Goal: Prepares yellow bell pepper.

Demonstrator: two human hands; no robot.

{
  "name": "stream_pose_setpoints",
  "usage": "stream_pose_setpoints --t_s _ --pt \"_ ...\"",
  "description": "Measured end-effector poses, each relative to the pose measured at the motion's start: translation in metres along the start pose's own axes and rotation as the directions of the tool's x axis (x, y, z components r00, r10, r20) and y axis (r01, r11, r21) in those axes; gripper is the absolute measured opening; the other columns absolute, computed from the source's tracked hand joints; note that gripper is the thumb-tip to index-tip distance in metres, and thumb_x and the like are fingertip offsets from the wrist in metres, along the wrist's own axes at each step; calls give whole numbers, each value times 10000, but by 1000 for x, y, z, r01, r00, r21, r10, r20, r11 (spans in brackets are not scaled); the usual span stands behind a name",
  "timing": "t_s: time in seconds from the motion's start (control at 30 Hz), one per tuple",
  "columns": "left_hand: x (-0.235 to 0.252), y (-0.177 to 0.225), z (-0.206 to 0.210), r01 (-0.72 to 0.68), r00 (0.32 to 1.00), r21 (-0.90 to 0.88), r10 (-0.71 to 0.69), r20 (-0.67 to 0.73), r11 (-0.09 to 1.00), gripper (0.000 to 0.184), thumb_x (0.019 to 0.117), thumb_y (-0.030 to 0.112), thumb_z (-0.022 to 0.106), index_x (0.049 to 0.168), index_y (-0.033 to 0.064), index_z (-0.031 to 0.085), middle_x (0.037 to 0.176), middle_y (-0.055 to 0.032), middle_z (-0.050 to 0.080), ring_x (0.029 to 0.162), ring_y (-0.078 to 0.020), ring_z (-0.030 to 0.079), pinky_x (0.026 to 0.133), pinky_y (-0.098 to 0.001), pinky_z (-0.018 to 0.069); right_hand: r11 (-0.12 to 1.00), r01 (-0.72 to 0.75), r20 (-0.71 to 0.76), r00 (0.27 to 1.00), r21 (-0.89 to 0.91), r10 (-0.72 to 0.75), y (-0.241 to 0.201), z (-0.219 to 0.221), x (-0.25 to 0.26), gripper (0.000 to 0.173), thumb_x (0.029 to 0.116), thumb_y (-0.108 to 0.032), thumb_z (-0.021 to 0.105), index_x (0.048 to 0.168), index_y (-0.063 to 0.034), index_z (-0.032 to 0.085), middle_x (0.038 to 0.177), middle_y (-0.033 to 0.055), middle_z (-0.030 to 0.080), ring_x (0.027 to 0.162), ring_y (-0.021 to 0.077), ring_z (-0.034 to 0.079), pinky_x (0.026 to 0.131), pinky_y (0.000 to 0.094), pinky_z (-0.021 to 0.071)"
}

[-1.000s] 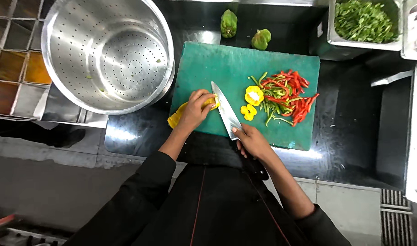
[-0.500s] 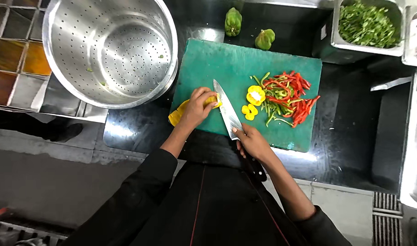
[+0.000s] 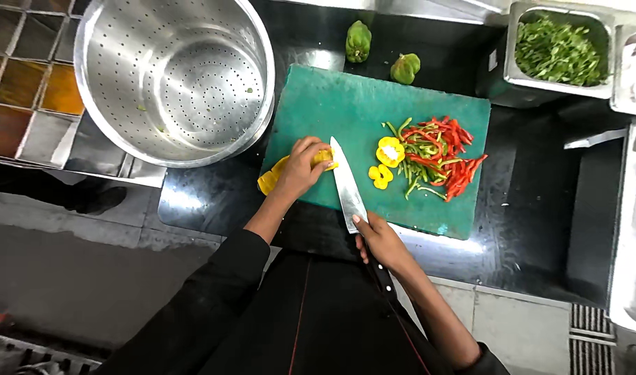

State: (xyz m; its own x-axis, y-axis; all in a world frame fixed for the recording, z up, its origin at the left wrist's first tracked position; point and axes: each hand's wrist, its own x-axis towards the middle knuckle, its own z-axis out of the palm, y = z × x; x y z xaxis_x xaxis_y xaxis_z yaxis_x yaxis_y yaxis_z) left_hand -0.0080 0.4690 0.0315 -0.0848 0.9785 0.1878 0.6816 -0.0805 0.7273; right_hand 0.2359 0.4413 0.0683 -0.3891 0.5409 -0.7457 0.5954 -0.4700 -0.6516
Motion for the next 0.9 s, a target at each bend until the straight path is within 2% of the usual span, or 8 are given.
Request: stream_pose_setpoints --t_s 0.2,0.37,0.57,0.63,0.77,0.9 --pt "1 0 -3 -2 1000 -9 2 21 1000 281 957 169 713 1199 25 708 1252 -182 639 1212 -331 590 1051 -445 480 995 -10 3 1000 103 10 3 7 -1 305 1118 -333 427 1146 -49 533 607 59 568 447 135 566 454 267 519" --pt "0 0 -4 -6 999 -7 6 31 1000 266 968 172 699 1191 29 719 1251 -174 646 1203 -323 594 1044 -441 481 997 18 -23 1000 77 -16 -1 14 4 315 1118 -345 424 1131 -48 528 600 51 569 428 131 558 427 271 509" --pt "0 1 -5 7 999 -31 -6 40 999 273 972 179 696 1202 33 715 1266 -173 631 1223 -312 580 1059 -433 471 999 36 -32 999 -3 -36 -20 10 18 349 1123 -372 405 1161 -50 534 624 54 590 456 148 582 454 305 525" --pt "1 2 -5 18 1000 -28 -17 23 999 270 968 166 700 1200 28 708 1276 -184 626 1231 -326 578 1057 -450 475 999 50 -12 999 -7 -50 -16 7 12 364 1122 -379 402 1189 -46 532 635 66 584 460 162 578 455 317 526" --pt "2 1 -3 26 1000 -41 -26 -2 999 282 966 160 701 1211 21 695 1281 -197 619 1222 -341 583 1040 -457 490 997 41 62 997 63 -45 6 1 0 333 1117 -369 424 1199 -71 549 606 59 554 441 136 548 436 270 499" --pt "1 0 -4 50 999 -78 -52 -17 996 281 1030 161 586 1249 7 670 1299 -211 596 1178 -314 600 998 -422 514 997 78 49 996 -25 -77 6 0 2 328 1112 -373 444 1193 -79 565 602 58 547 437 136 535 436 271 487"
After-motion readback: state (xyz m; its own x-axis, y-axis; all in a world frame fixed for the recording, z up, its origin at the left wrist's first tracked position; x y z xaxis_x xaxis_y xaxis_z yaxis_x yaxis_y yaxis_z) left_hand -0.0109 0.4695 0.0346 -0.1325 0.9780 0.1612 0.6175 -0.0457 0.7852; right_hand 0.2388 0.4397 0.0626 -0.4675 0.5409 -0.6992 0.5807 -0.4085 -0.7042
